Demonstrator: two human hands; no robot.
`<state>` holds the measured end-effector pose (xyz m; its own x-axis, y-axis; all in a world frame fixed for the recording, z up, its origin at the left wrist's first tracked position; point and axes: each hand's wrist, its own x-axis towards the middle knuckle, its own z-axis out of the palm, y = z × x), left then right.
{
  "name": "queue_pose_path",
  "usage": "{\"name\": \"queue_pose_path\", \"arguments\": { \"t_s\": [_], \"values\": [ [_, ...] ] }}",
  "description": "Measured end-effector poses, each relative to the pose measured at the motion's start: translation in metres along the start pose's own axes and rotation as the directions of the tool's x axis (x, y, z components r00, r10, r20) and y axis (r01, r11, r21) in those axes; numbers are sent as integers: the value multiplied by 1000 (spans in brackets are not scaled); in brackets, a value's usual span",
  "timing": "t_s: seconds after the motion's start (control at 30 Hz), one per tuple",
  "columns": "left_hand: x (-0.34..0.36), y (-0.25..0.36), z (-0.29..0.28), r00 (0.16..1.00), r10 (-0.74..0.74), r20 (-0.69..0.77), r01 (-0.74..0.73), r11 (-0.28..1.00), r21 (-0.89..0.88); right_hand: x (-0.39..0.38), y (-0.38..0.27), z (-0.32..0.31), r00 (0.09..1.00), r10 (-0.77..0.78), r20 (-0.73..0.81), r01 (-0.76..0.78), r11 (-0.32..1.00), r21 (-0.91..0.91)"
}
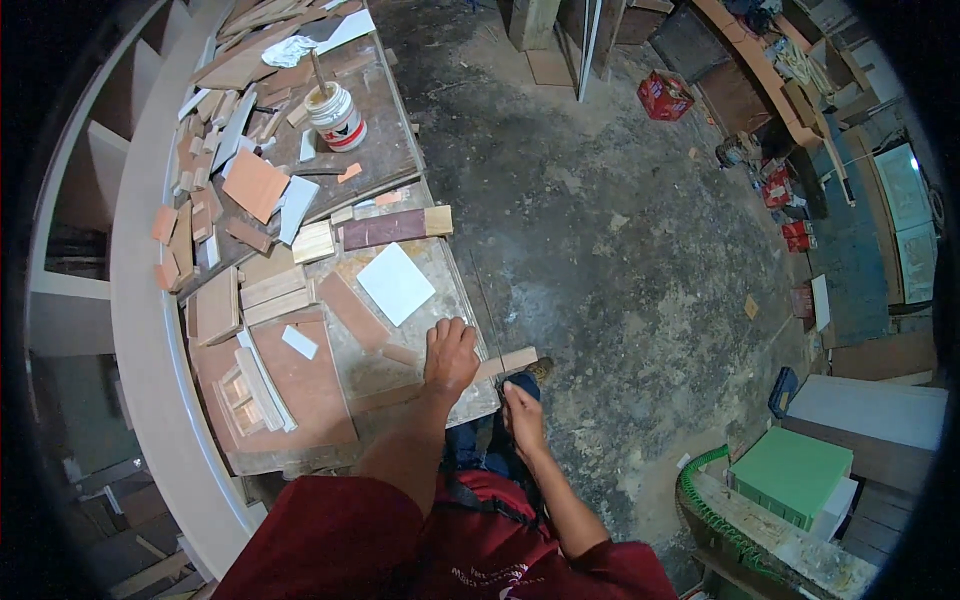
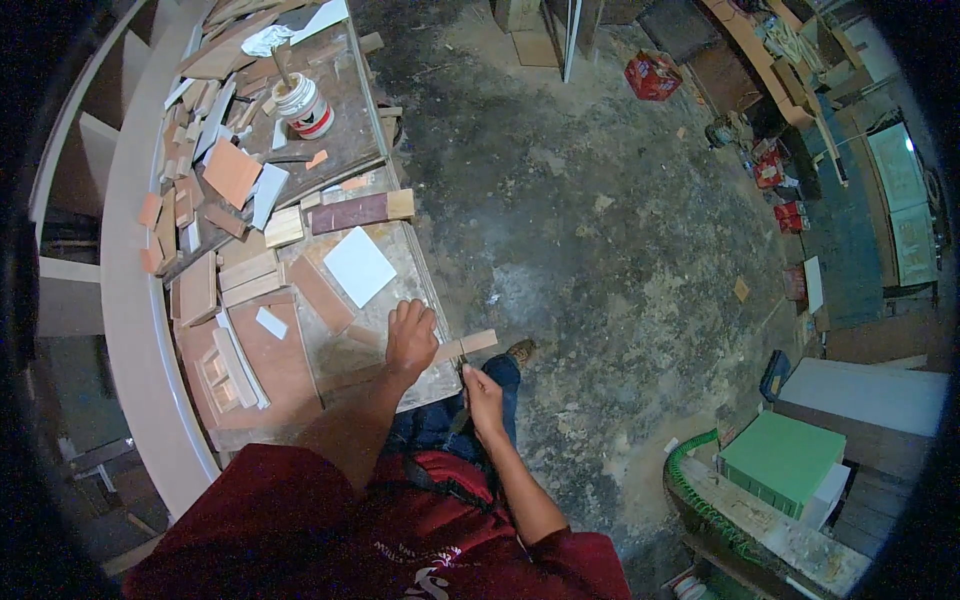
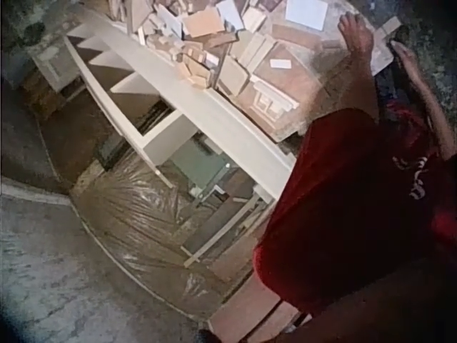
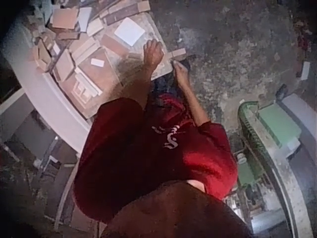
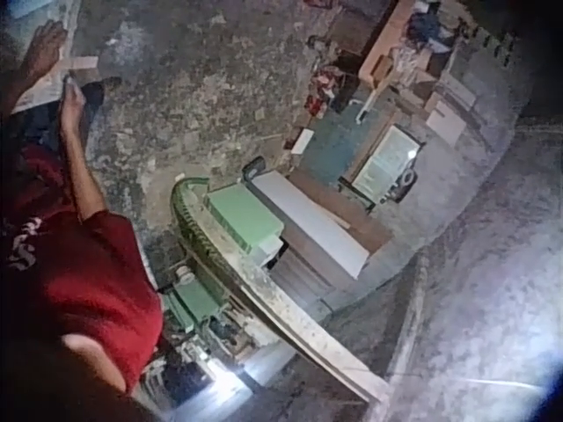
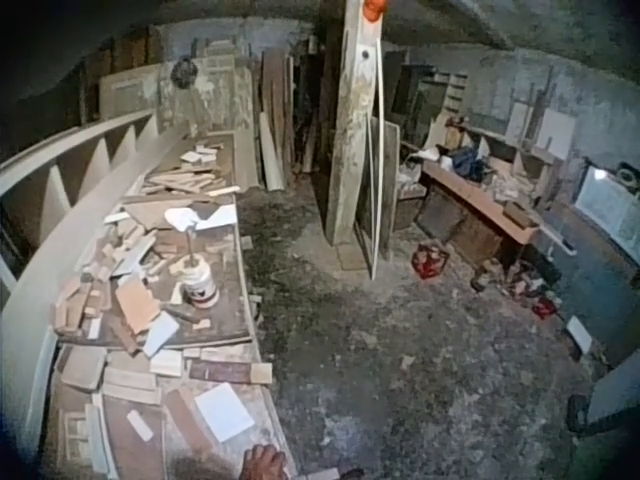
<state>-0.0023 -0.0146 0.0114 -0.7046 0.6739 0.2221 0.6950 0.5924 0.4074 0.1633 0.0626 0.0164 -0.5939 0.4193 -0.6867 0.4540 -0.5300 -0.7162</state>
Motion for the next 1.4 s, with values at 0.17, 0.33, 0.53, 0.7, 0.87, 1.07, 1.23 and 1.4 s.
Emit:
{"name": "queue_pose_path", "arguments": {
  "t_s": [0.17,0.33,0.53,0.7,0.87,1.07,1.23,1.4],
  "values": [
    [-5,-6,3,1000,-11,20,10,999,44,-49,23,-20,995,80,-58,-84,994,-69],
    [0,0,0,999,-6,51,2,998,67,-24,5,-10,996,45,-72,-47,999,-25],
    [-4,-4,1,999,-6,48,3,999,54,-31,18,-11,1000,21,-19,-20,999,40],
    [-4,-4,2,1000,-2,28,0,998,67,-39,11,-16,989,115,-97,-117,993,-16],
    [0,1,0,999,-6,53,3,998,56,1,2,1,1000,-21,3,21,998,61],
    [-2,-5,0,996,-41,82,36,998,59,-40,16,-11,989,93,-113,-95,995,-12],
    [2,2,1,999,-12,42,10,999,52,3,-1,2,999,-16,-35,18,997,74],
    [-3,0,-1,981,-185,-64,193,968,158,-39,21,-10,996,14,-90,-16,1000,-16]
  ]
}}
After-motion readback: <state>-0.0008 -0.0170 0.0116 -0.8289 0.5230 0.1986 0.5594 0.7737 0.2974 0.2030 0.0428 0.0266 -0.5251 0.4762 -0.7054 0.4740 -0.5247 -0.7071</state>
